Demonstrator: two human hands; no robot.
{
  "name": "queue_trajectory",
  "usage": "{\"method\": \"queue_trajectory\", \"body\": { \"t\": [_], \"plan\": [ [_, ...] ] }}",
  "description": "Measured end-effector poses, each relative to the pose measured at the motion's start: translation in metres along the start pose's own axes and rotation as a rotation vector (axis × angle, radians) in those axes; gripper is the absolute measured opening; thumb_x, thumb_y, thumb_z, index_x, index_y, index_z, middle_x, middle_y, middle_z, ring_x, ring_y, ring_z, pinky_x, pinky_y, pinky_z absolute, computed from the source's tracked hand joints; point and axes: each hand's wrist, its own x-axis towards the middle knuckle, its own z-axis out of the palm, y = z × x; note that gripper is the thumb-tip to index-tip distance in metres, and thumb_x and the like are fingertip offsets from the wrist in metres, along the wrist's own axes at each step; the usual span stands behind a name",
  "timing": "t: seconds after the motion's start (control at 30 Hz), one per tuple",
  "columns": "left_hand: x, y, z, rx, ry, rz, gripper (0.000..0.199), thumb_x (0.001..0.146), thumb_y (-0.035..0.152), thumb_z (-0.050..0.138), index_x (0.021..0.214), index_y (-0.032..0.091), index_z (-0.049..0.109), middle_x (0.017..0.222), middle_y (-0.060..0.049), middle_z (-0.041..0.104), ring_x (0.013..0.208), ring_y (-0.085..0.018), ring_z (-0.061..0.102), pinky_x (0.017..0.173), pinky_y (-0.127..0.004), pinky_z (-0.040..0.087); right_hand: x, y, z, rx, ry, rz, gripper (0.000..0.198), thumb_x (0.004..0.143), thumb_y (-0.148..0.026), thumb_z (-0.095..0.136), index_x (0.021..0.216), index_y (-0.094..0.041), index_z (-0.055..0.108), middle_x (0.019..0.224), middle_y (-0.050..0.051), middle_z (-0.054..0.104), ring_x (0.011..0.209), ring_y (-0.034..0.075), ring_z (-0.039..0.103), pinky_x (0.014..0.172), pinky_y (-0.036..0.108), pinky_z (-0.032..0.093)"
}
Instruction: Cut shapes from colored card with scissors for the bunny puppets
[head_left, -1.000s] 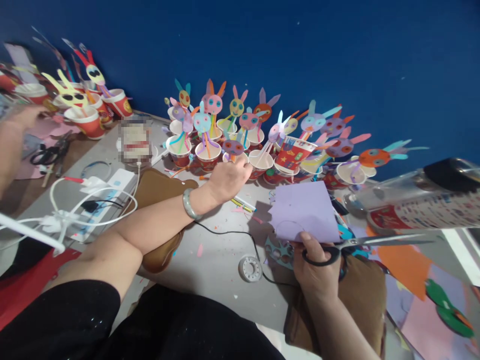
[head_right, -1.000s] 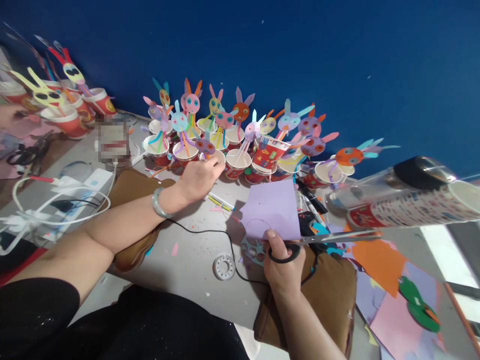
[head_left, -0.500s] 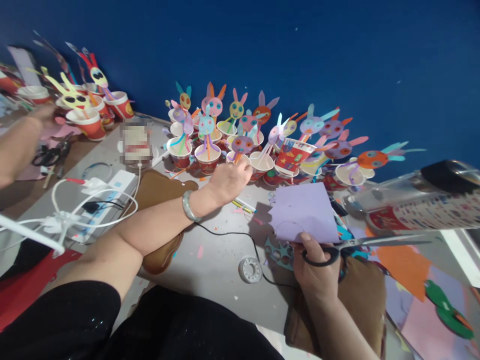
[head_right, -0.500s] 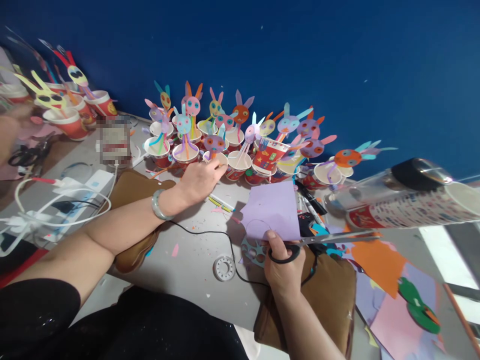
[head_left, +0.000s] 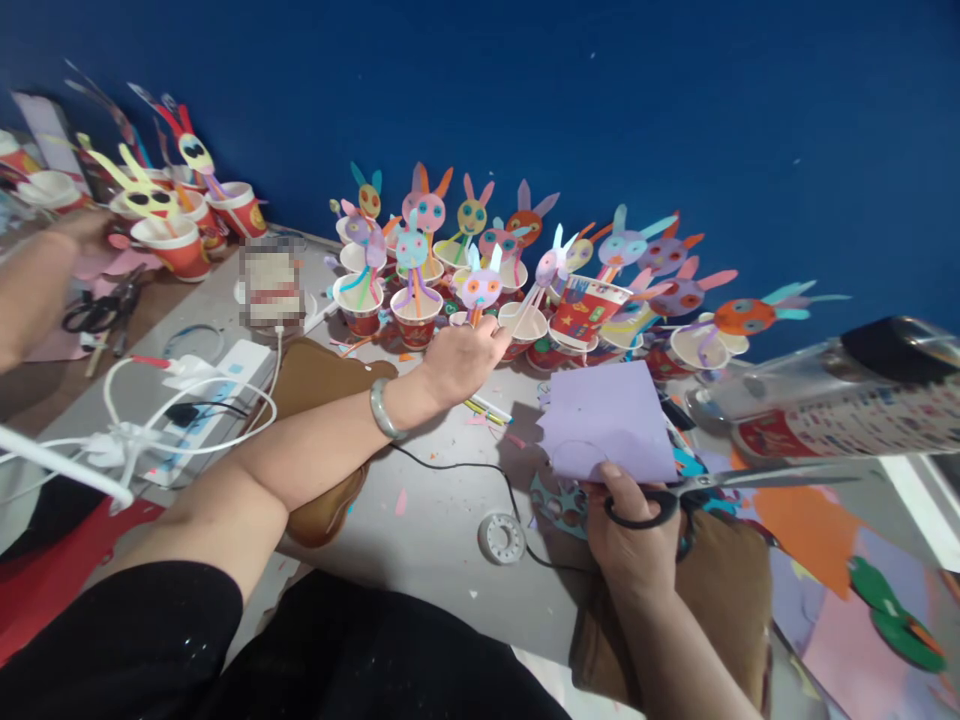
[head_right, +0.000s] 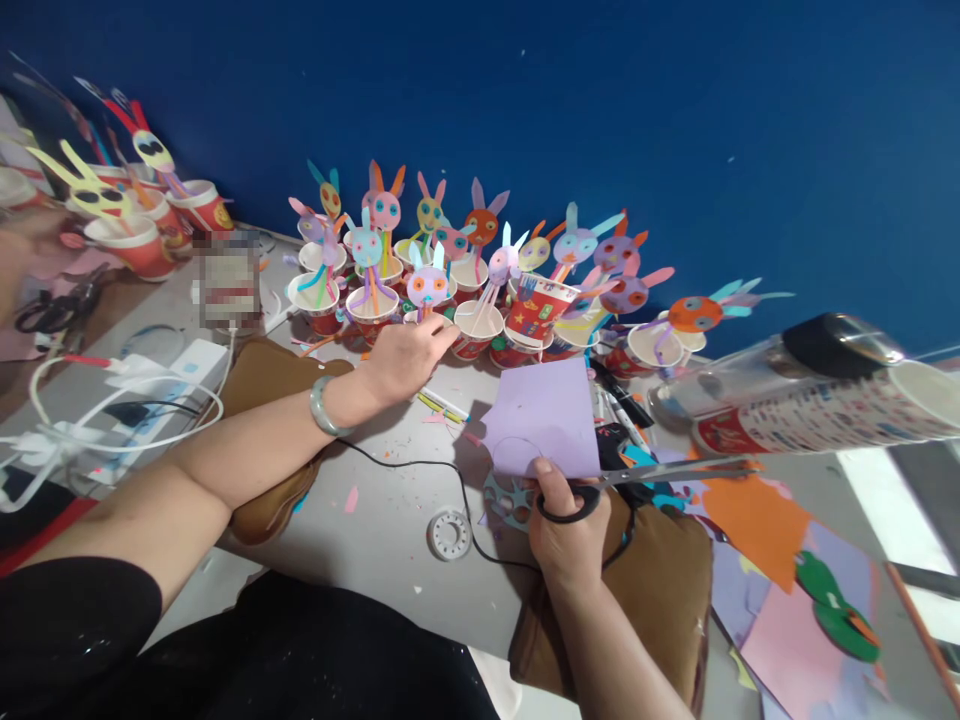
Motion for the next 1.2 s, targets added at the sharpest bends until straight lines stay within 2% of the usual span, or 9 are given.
{"method": "queue_trajectory", "body": {
  "t": [0.13,0.3,0.53,0.77,1.03,1.13,1.2],
  "plan": [
    [0.000,0.000,-0.002,-0.021,-0.027,0.004,0.036,0.093,0.003,0.036,0.110,0.014,0.066,0.104,-0.012,0.065,0.076,-0.021,0.068,0.051,-0.031,0.039,0.000,0.001,-0.002,-0.013,-0.023,0.008,0.019,0.075,-0.029,0.072,0.064,-0.018,0.062,0.057,0.003,0.056,0.058,0.020,0.056,0.052,0.031,0.047],
    [-0.001,0.000,-0.001,-0.035,-0.003,-0.016,0.035,0.094,0.006,0.036,0.110,0.012,0.065,0.108,-0.014,0.064,0.074,-0.020,0.067,0.053,-0.030,0.042,-0.001,0.002,0.000,0.003,-0.011,0.013,0.019,0.076,-0.032,0.070,0.067,-0.018,0.062,0.058,0.003,0.057,0.058,0.020,0.057,0.051,0.031,0.047],
    [0.001,-0.003,0.001,-0.029,-0.041,-0.017,0.038,0.092,0.001,0.035,0.114,0.011,0.063,0.114,-0.016,0.062,0.075,-0.019,0.068,0.055,-0.030,0.044,0.000,0.000,0.001,-0.034,-0.009,0.009,0.018,0.076,-0.032,0.069,0.066,-0.018,0.062,0.057,0.003,0.058,0.056,0.020,0.056,0.050,0.031,0.047],
    [-0.002,0.001,0.000,-0.055,0.031,-0.025,0.034,0.096,0.009,0.035,0.109,0.012,0.065,0.107,-0.014,0.063,0.069,-0.017,0.063,0.052,-0.030,0.042,0.000,0.000,0.000,-0.051,-0.001,-0.008,0.017,0.076,-0.030,0.070,0.066,-0.018,0.063,0.057,0.003,0.056,0.058,0.021,0.058,0.051,0.032,0.048],
    [-0.010,0.002,-0.001,-0.070,0.063,-0.013,0.033,0.097,0.011,0.035,0.109,0.013,0.066,0.112,-0.014,0.064,0.069,-0.015,0.063,0.052,-0.030,0.039,0.001,0.001,0.000,-0.055,0.023,0.011,0.016,0.076,-0.031,0.068,0.070,-0.017,0.062,0.060,0.003,0.057,0.062,0.021,0.059,0.055,0.033,0.049],
    [-0.013,0.006,-0.007,-0.177,0.078,-0.011,0.032,0.100,0.021,0.037,0.108,0.014,0.067,0.111,-0.013,0.065,0.072,-0.015,0.063,0.056,-0.028,0.040,0.001,0.000,0.001,-0.044,0.006,0.015,0.017,0.076,-0.032,0.068,0.069,-0.018,0.061,0.059,0.002,0.056,0.060,0.021,0.059,0.054,0.032,0.049],
    [-0.016,0.011,-0.010,-0.364,0.079,0.013,0.034,0.100,0.034,0.042,0.103,0.014,0.069,0.107,-0.011,0.068,0.077,-0.016,0.064,0.060,-0.028,0.041,0.000,-0.002,0.000,-0.017,0.000,0.010,0.018,0.076,-0.034,0.069,0.069,-0.019,0.061,0.057,0.002,0.056,0.057,0.020,0.058,0.052,0.032,0.048]
  ]
}}
